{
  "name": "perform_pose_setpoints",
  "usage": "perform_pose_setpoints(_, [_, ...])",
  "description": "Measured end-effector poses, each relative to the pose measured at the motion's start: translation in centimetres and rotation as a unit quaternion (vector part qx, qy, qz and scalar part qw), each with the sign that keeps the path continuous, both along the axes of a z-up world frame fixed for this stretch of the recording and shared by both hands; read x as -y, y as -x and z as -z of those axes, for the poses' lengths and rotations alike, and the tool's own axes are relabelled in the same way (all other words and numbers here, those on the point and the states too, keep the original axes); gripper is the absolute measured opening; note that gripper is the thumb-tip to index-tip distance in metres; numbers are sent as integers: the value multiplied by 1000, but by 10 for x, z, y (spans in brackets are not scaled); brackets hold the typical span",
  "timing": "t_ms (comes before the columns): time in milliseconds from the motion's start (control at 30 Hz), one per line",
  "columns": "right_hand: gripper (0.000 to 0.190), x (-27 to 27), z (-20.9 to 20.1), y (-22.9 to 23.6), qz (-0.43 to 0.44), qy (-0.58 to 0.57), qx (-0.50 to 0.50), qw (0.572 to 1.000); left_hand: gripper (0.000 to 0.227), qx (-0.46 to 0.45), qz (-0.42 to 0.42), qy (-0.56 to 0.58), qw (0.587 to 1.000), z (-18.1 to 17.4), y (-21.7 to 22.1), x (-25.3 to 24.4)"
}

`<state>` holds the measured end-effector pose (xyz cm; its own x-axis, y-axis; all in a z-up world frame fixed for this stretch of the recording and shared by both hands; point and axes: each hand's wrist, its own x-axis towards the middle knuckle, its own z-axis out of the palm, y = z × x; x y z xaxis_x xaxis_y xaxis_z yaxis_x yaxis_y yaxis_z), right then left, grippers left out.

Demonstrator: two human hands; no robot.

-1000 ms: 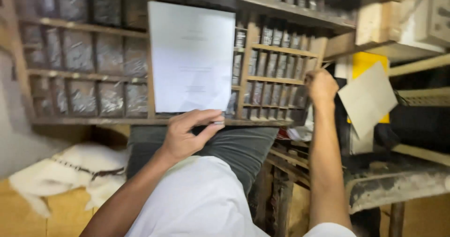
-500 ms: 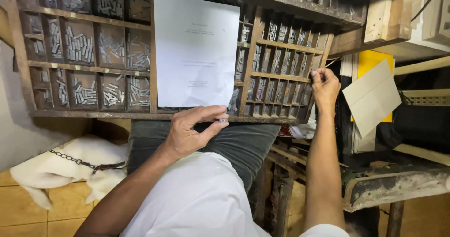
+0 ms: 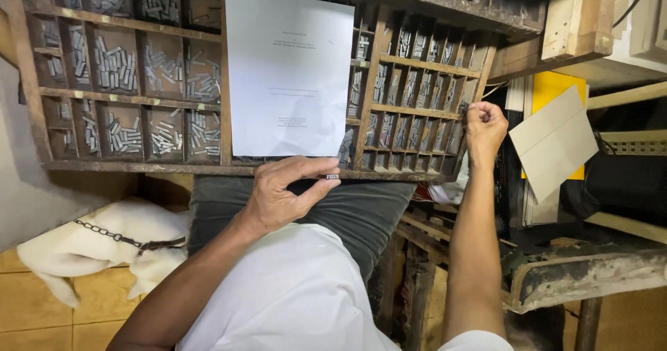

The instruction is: The person selects individual metal type characters from a wooden type case and places them into a composing stick. They repeatedly reach into the compartments to pick up letters and arrange them in the stick, occasionally adjusting the paper reference on the case.

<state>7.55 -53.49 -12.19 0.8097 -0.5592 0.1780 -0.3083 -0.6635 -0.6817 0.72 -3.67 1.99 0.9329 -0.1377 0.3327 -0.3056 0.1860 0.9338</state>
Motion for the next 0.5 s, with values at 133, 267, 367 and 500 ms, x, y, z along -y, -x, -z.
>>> perform_pose_setpoints(133, [11, 8, 22, 11, -28, 49, 88, 995, 20, 76, -8, -43, 996, -8, -4, -3])
perform_pose_setpoints(267, [13, -32, -3, 16, -6, 83, 146, 986, 18, 98, 0, -83, 992, 0, -8, -2])
perform_pose_setpoints(367, [19, -23, 5, 15, 1, -128, 144, 981, 13, 107, -4, -146, 984, -8, -2, -4])
perform_pose_setpoints(500, [19, -81, -59, 32, 22, -290, 159, 943, 20, 63, -13, -178, 982, -3, 0, -4])
